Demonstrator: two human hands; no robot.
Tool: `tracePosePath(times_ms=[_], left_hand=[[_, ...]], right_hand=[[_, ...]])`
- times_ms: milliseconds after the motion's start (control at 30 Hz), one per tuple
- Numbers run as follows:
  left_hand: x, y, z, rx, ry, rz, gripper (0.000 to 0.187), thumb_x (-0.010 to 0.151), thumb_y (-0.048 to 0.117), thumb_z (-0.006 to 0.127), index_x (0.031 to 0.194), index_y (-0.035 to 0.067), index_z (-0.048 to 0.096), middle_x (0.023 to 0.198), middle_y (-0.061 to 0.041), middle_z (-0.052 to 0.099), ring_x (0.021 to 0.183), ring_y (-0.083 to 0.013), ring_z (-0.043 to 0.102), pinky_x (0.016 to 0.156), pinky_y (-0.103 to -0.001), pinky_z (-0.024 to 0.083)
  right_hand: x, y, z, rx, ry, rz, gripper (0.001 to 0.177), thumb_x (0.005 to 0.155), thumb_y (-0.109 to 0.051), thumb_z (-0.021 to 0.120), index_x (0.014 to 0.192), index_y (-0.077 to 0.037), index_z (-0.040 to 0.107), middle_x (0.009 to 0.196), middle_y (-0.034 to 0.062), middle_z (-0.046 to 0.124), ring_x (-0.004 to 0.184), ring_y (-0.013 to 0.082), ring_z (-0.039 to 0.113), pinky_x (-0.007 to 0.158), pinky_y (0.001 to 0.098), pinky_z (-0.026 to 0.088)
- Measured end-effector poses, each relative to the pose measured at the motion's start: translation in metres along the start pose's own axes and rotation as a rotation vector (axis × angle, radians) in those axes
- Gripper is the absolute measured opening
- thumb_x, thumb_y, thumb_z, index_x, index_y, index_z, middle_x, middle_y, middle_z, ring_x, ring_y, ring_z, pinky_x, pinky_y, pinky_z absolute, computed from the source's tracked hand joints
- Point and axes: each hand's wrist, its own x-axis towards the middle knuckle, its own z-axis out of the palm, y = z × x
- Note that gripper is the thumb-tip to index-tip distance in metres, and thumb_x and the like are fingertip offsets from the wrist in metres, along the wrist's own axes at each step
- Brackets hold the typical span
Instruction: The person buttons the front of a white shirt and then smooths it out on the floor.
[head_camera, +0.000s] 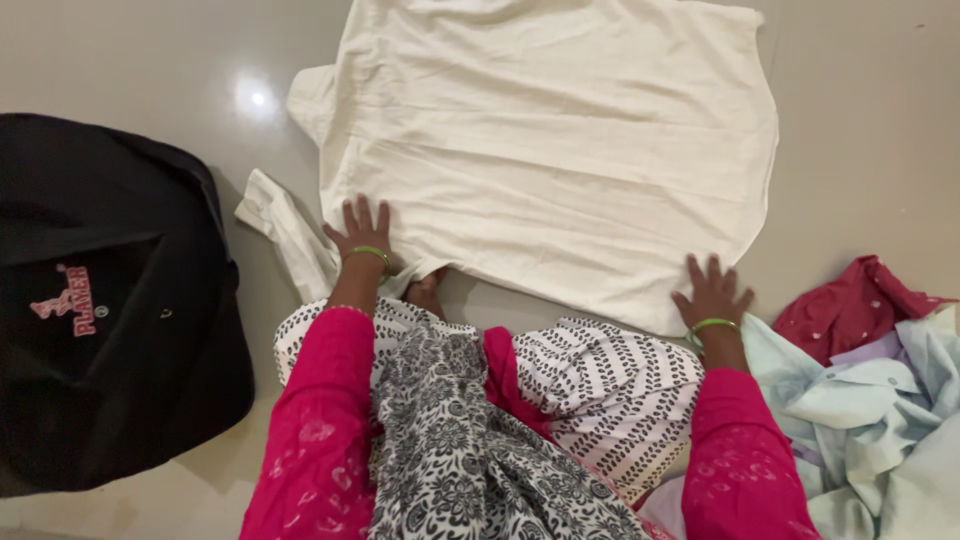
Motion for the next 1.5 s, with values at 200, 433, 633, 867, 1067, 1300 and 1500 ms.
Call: tracePosePath(times_ms=[200,433,633,867,1067,1300,1500], left_hand=[[0.026,-0.056,-0.007,-0.157,-0.140,-0.066,0.096,0.088,0.065,0.068,0.162,0.026,0.021,0.174,-0.002,0.009,0.159,-0.0313,0.012,0.120,-0.072,0.018],[0.024,-0.107,0.016,-0.184,-0.051,-0.021,0.090,0.090,0.061,0.065,0.161,0.019,0.029,0.168,-0.009,0.027,0.152,-0.0291,0.027,0.119,-0.067,0.025],[-0.014,-0.147,0.040,-0.162,0.154,0.115,0.082,0.090,0.059,0.066,0.154,0.014,0.040,0.164,-0.012,0.030,0.155,-0.0311,0.020,0.117,-0.059,0.029],[-0.033,-0.180,0.100,-0.176,0.428,0.296,0.074,0.079,0.026,0.072,0.151,0.022,0.053,0.172,-0.012,0.027,0.161,-0.0329,0.021,0.122,-0.053,0.030],[-0.025,-0.187,0.136,-0.034,0.371,0.215,0.068,0.085,0.031,0.069,0.150,0.035,0.049,0.169,-0.018,0.016,0.155,-0.0412,0.014,0.115,-0.058,0.030],[-0.004,-0.187,0.168,-0.108,0.285,0.212,0.045,0.089,0.033,0.064,0.133,0.024,0.057,0.167,-0.021,0.019,0.151,-0.0448,0.023,0.106,-0.060,0.043],[-0.015,-0.189,0.142,-0.291,0.245,0.112,0.033,0.090,0.023,0.065,0.122,0.016,0.063,0.154,-0.019,0.047,0.136,-0.0434,0.051,0.106,-0.055,0.048]], right_hand=[[-0.019,0.002,-0.012,-0.031,-0.015,0.162,0.089,0.083,-0.054,0.070,0.160,-0.029,0.032,0.168,0.0114,0.023,0.153,0.0402,0.020,0.112,0.0739,0.017],[-0.029,-0.007,-0.014,0.232,0.008,-0.134,0.059,0.086,-0.027,0.076,0.141,-0.017,0.060,0.151,0.0133,0.053,0.130,0.0364,0.057,0.103,0.0481,0.050],[-0.043,-0.008,-0.022,0.283,0.185,-0.246,0.046,0.089,-0.025,0.077,0.131,-0.012,0.067,0.144,0.0151,0.060,0.127,0.0362,0.058,0.104,0.0468,0.050],[-0.063,-0.022,-0.048,0.383,0.123,-0.355,0.038,0.086,-0.027,0.078,0.120,-0.012,0.070,0.130,0.0119,0.066,0.123,0.0328,0.062,0.103,0.0434,0.051],[-0.065,-0.023,-0.049,0.356,-0.021,-0.422,0.040,0.077,-0.026,0.082,0.113,-0.014,0.070,0.123,0.0084,0.065,0.115,0.0317,0.065,0.094,0.0412,0.054],[-0.059,-0.013,-0.032,0.128,0.013,-0.484,0.039,0.074,-0.006,0.075,0.110,-0.018,0.069,0.129,0.0056,0.062,0.113,0.0292,0.066,0.085,0.0432,0.056],[-0.058,-0.022,-0.041,0.189,0.034,-0.404,0.022,0.074,-0.008,0.077,0.094,-0.015,0.071,0.117,0.0054,0.065,0.105,0.0280,0.067,0.084,0.0433,0.054]])
